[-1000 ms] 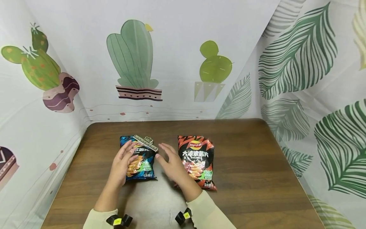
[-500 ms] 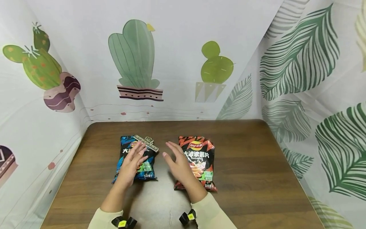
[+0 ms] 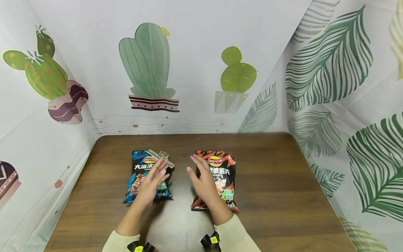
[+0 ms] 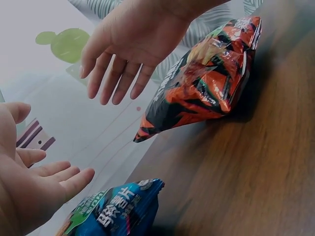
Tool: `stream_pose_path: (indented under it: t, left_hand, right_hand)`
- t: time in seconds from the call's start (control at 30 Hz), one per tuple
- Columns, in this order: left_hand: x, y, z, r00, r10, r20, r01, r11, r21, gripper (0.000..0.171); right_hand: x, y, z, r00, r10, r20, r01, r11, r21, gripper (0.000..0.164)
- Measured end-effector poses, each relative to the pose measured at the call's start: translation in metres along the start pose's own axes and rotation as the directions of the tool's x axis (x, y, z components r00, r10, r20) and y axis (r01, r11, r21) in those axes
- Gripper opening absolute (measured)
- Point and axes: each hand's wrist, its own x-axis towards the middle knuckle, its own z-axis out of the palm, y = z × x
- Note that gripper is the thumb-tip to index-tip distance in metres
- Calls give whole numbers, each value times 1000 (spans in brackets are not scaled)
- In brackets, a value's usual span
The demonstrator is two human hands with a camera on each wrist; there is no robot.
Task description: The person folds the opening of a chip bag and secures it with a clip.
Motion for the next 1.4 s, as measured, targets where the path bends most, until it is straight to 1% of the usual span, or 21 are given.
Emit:
stream_pose_path:
  t: [0.17,0.4,0.53,0.73,0.8,1.07,1.33,1.4]
  left_hand:
    - [-2,-4,8,999,-29,26,28,999,31,62]
    - [-2,-10,17,998,-38,46,36,998,52,65]
    - [-3,-14,23,996,-66,52,63,996,57,65]
    - [-5,-24,33,993,-82,87,76,995,68,67]
    - [-5,-26,36,992,-78,99,71,995,71,66]
    - [-6,-35,44,985,-108,137,95,991,97,68]
    - [-7,-43,51,980,-135,144,123,988,92,71]
    - [-7,-45,54,980,-135,144,121,987,104,72]
  right_hand:
    - [-1,5,-6,999,23,-26,-23,1000,-12,45]
    - [-4,10,-12,998,32,-62,-34,999,-27,46]
    - [-6,15,-16,996,36,-83,-40,998,-47,45]
    - [-8,24,-25,992,19,-127,-26,998,-52,43]
    - [-9,27,-27,990,18,-139,-26,998,-56,44]
    - [-14,32,-36,980,25,-195,-44,995,-92,50]
    - [-16,39,-42,974,30,-223,-55,992,-110,49]
    - [-16,41,-43,972,27,-233,-54,992,-110,49]
